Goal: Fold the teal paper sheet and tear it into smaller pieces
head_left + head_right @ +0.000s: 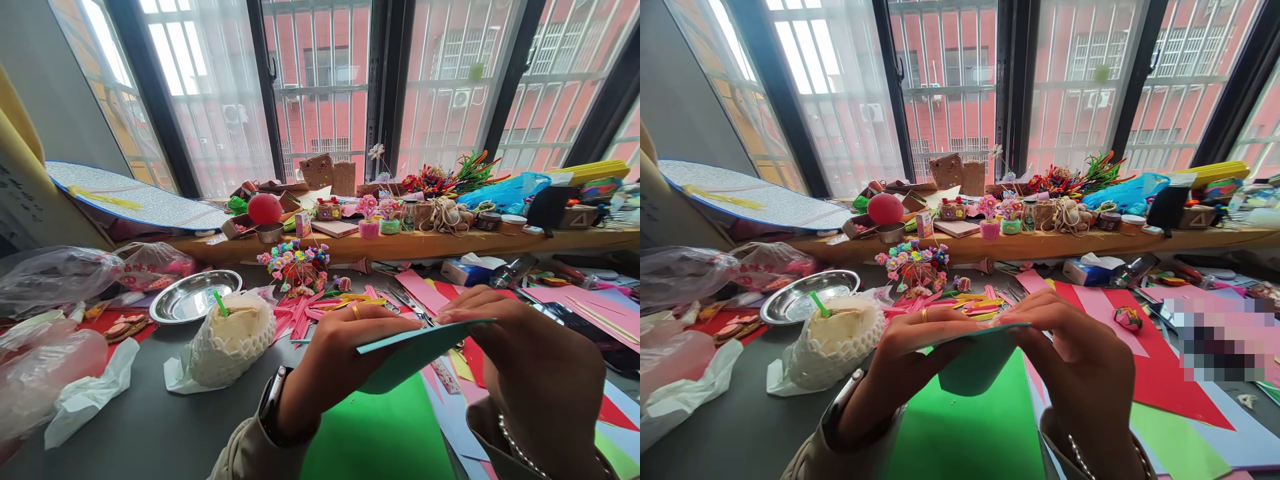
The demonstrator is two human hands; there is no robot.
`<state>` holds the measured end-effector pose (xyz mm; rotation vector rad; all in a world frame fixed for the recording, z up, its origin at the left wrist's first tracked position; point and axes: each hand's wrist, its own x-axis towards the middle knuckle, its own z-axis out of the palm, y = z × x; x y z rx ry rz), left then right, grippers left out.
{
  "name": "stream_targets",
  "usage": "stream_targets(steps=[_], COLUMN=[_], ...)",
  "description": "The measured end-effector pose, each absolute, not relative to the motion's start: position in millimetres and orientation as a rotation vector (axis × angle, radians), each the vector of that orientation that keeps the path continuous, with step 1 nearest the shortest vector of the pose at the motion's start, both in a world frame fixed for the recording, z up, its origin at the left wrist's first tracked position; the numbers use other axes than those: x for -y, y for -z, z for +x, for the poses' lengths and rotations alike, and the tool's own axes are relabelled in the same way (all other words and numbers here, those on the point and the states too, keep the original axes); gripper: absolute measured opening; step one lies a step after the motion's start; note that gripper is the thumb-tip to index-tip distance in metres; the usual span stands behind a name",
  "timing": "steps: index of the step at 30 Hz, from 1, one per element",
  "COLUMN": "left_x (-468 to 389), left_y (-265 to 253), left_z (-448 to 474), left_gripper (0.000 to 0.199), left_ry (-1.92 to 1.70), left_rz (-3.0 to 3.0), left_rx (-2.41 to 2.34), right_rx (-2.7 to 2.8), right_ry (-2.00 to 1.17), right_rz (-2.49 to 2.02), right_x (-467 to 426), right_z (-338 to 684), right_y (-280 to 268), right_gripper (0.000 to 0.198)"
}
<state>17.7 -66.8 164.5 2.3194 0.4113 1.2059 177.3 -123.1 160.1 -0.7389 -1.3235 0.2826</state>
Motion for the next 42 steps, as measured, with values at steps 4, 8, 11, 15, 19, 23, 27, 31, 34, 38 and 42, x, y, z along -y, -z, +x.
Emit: stream_targets(steps=[4, 8, 11, 15, 19, 23, 27, 31, 34, 38, 42], left_x=[63, 62, 62, 62, 62, 61, 60, 59, 59, 59, 58], left_y=[-161, -158, -158, -159, -157, -155, -155, -156, -156, -154, -154], left_z=[18, 18, 17, 18, 19, 19, 19, 18, 17, 16, 17], left_gripper=[0.015, 0.014, 0.011, 0.010, 0.011, 0.010, 0.011, 0.012, 0.013, 0.015, 0.017], left_ry=[-1.241, -1.244, -1.279, -1.269, -1.247, -1.218, -1.244, -1.271, -1.266, -1.248, -1.284], left_rz=[2.336, 2.206, 2.060, 2.008, 2.031, 2.057, 2.035, 2.021, 2.043, 2.087, 2.089], left_rx=[-0.538, -0.693, -0.693, -0.655, -0.653, -0.681, -0.705, -0.734, -0.746, -0.769, -0.784], right_rx=[1.220, 1.215, 1.255, 1.264, 1.239, 1.232, 1.189, 1.254, 1.247, 1.227, 1.198], right_ry=[-0.238, -0.287, -0.303, -0.277, -0.258, -0.187, -0.151, -0.248, -0.285, -0.297, -0.312], right_rz=[-0.860, -0.967, -1.024, -1.081, -1.087, -1.135, -1.170, -1.216, -1.220, -1.219, -1.243], right_x=[122, 122, 121, 120, 119, 118, 118, 117, 117, 116, 115], right_z=[175, 176, 178, 180, 181, 181, 178, 176, 177, 177, 176], right_y=[-158, -161, -164, -164, -162, -159, -162, -166, -165, -162, -164], right_gripper=[0.010, 0.006, 0.009, 0.011, 0.007, 0.007, 0.010, 0.016, 0.016, 0.013, 0.017])
